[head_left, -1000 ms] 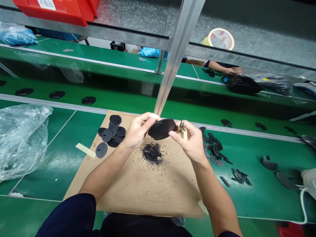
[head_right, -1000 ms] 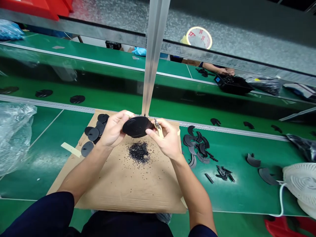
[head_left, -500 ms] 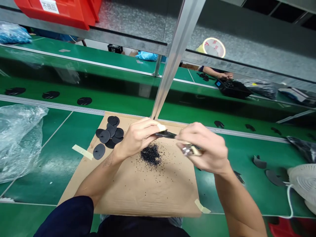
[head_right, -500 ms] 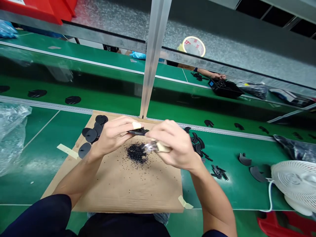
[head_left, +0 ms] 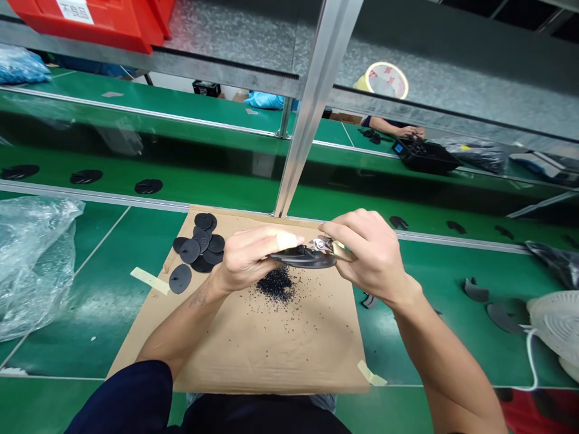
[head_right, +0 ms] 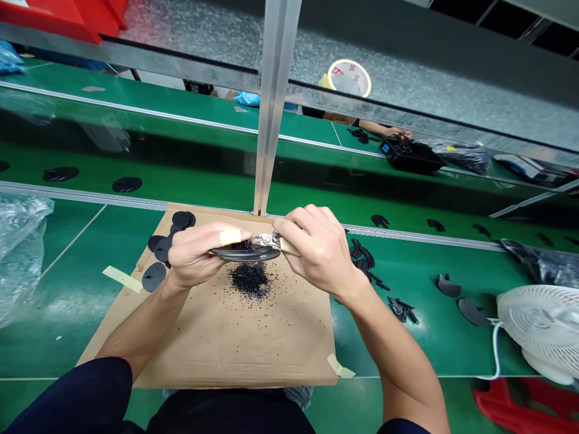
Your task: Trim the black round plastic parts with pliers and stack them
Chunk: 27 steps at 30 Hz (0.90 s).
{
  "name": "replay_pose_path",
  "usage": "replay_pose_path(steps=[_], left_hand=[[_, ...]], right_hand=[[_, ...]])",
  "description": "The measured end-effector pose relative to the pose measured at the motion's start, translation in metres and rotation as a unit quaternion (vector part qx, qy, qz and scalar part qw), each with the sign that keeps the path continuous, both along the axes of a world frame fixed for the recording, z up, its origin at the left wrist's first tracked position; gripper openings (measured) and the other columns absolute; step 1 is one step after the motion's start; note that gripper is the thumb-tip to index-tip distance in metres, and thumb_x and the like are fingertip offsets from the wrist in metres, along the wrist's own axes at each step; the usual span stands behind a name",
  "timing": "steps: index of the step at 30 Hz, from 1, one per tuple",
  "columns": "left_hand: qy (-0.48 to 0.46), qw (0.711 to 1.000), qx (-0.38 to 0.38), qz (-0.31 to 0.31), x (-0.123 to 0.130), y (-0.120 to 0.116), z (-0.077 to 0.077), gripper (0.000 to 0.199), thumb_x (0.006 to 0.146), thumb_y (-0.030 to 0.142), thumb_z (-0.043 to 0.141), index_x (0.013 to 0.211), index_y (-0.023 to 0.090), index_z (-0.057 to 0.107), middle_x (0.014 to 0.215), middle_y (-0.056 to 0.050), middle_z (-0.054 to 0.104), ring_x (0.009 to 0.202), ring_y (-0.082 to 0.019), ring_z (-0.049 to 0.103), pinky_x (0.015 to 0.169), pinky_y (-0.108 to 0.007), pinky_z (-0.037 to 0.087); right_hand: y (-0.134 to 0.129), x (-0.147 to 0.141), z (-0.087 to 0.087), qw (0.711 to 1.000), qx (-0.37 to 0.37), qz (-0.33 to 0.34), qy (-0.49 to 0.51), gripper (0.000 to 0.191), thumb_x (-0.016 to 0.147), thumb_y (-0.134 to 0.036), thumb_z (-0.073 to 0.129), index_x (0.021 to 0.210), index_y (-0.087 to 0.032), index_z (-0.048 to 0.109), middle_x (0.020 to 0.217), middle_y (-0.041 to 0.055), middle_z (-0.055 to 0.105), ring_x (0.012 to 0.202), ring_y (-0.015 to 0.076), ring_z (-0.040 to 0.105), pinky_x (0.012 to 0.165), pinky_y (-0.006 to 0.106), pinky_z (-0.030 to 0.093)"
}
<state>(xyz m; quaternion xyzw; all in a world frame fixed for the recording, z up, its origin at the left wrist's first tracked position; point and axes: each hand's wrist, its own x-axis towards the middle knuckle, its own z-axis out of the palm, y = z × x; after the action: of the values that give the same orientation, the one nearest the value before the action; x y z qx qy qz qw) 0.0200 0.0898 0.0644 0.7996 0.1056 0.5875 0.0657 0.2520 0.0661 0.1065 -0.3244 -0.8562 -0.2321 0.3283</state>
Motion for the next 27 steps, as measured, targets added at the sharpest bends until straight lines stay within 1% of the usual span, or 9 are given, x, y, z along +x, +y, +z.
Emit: replay_pose_path(steps=[5,9,12,15,17,20,23,27], left_hand=[[-0.005,1.000,0.003,-0.004,0.0009,0.0002,-0.0002,0.039,0.087,0.010,0.076,0.125,0.019,0.072,0.102,-0.005,0.079,0.093,-0.014,0.076,0.080,-0.023,0.064],[-0.018,1.000,0.005,-0.009,0.0022,0.0000,0.0004,0.039,0.086,0.009,0.077,0.124,0.018,0.073,0.098,-0.005,0.079,0.092,-0.014,0.076,0.080,-0.023,0.064],[-0.024,1.000,-0.001,-0.016,0.0028,-0.0001,0.0007,0.040,0.085,0.008,0.077,0.123,0.017,0.073,0.098,-0.006,0.079,0.091,-0.014,0.076,0.080,-0.022,0.064],[-0.029,0.999,0.001,-0.016,0.0024,0.0004,-0.0003,0.045,0.084,0.009,0.078,0.128,0.019,0.072,0.099,-0.006,0.080,0.091,-0.015,0.076,0.079,-0.023,0.065],[-0.028,0.999,0.008,-0.016,0.0019,0.0009,-0.0016,0.051,0.085,0.008,0.078,0.133,0.021,0.069,0.101,-0.006,0.080,0.093,-0.016,0.077,0.079,-0.025,0.065],[-0.029,0.999,0.028,-0.010,0.0017,0.0015,-0.0036,0.056,0.086,0.002,0.073,0.138,0.023,0.066,0.107,-0.007,0.080,0.098,-0.018,0.077,0.078,-0.027,0.066],[-0.030,0.999,0.033,-0.003,0.0023,0.0014,-0.0047,0.058,0.085,-0.002,0.071,0.137,0.023,0.066,0.110,-0.007,0.079,0.098,-0.019,0.077,0.077,-0.027,0.066],[-0.037,0.999,0.032,-0.001,0.0033,0.0009,-0.0049,0.058,0.084,-0.004,0.072,0.137,0.021,0.067,0.109,-0.008,0.080,0.098,-0.018,0.077,0.077,-0.026,0.066]], right_hand=[[0.0001,-0.0027,-0.0012,1.000,0.009,-0.008,0.000,0.016,0.100,-0.014,0.050,0.093,-0.018,0.064,0.078,0.0025,0.064,0.069,0.0148,0.044,0.064,0.033,0.029],[-0.0021,-0.0062,-0.0024,1.000,0.015,-0.015,0.007,0.023,0.101,-0.012,0.046,0.091,-0.019,0.066,0.073,0.0019,0.060,0.066,0.0146,0.041,0.064,0.034,0.027],[-0.0035,-0.0083,-0.0026,1.000,0.019,-0.013,0.013,0.022,0.101,-0.012,0.048,0.091,-0.018,0.066,0.072,0.0017,0.059,0.066,0.0144,0.041,0.062,0.034,0.027],[-0.0028,-0.0086,-0.0022,0.999,0.030,-0.013,0.014,0.019,0.100,-0.012,0.049,0.091,-0.017,0.065,0.071,0.0016,0.059,0.065,0.0143,0.040,0.061,0.034,0.026],[-0.0015,-0.0073,-0.0015,0.999,0.034,0.001,0.012,0.017,0.099,-0.012,0.051,0.090,-0.016,0.065,0.070,0.0016,0.058,0.064,0.0140,0.039,0.061,0.034,0.026],[-0.0006,-0.0046,0.0003,0.999,0.027,0.023,0.000,0.013,0.098,-0.014,0.055,0.091,-0.017,0.065,0.072,0.0017,0.061,0.065,0.0135,0.042,0.062,0.033,0.029],[-0.0024,-0.0039,0.0025,0.999,0.032,-0.002,-0.019,0.011,0.098,-0.017,0.058,0.090,-0.019,0.065,0.073,0.0012,0.062,0.065,0.0134,0.044,0.062,0.033,0.030],[-0.0055,-0.0070,0.0045,0.996,0.072,-0.029,-0.033,0.010,0.097,-0.018,0.062,0.087,-0.018,0.065,0.068,0.0006,0.060,0.062,0.0130,0.041,0.059,0.033,0.029]])
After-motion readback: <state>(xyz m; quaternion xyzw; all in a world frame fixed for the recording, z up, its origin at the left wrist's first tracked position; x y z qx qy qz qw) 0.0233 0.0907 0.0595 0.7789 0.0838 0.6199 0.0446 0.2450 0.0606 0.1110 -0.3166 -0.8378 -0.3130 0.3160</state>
